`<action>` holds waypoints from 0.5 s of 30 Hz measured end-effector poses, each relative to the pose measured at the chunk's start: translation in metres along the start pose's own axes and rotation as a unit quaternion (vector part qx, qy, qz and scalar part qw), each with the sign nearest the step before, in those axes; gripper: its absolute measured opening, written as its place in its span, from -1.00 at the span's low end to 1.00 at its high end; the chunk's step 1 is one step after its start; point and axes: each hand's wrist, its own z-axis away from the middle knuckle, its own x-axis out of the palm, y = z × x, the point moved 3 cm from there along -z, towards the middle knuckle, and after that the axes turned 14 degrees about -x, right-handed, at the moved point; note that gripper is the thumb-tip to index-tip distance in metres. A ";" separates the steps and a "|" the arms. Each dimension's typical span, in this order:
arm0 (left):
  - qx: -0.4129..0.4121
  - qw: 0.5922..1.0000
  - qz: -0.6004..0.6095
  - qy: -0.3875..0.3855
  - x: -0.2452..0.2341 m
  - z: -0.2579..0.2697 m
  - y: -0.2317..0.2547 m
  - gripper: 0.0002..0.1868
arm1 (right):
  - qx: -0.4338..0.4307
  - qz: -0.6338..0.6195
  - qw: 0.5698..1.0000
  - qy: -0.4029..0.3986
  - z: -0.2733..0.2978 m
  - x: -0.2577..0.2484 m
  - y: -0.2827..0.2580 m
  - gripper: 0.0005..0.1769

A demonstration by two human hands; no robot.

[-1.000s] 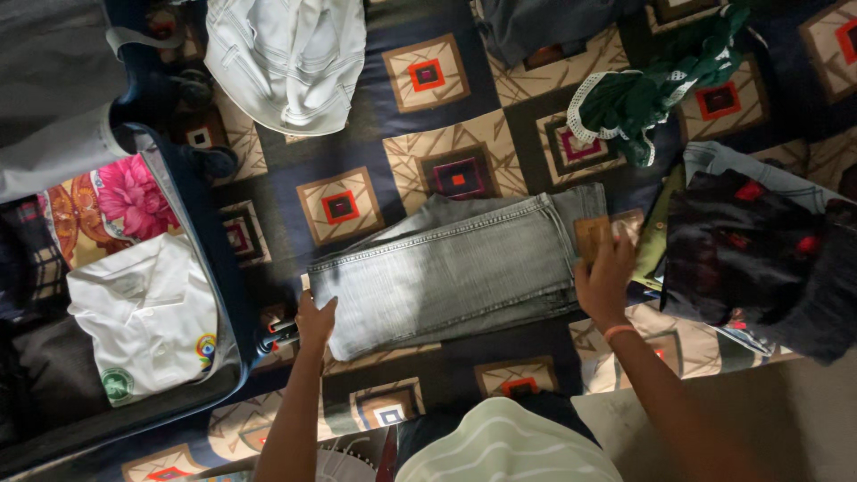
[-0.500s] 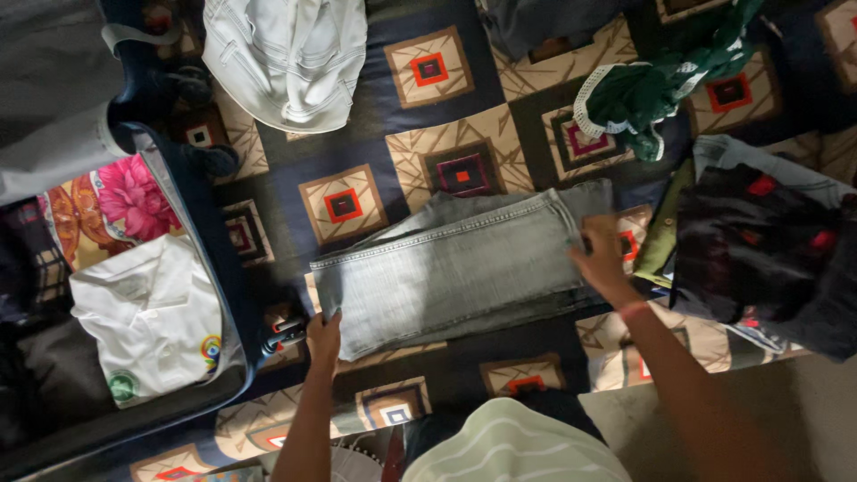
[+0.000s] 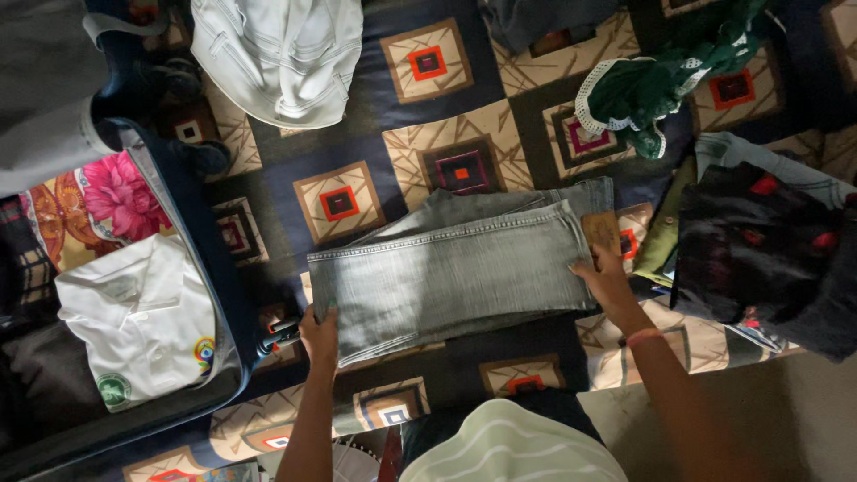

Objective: The person folds clothes including a pair of jeans and a black garment and places them into an open suitcase.

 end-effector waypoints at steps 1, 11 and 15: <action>-0.008 1.000 -0.020 0.012 0.001 0.002 -0.002 -0.63 | 0.042 0.006 0.999 0.006 0.004 -0.001 0.005 -0.56; -0.043 0.989 -0.135 0.039 0.016 -0.012 -0.023 -0.50 | -0.075 0.232 0.968 0.053 0.003 0.013 0.008 -0.39; -0.059 0.989 -0.133 0.030 0.017 -0.015 -0.026 -0.43 | 0.023 0.178 0.984 0.020 0.003 0.017 0.014 -0.29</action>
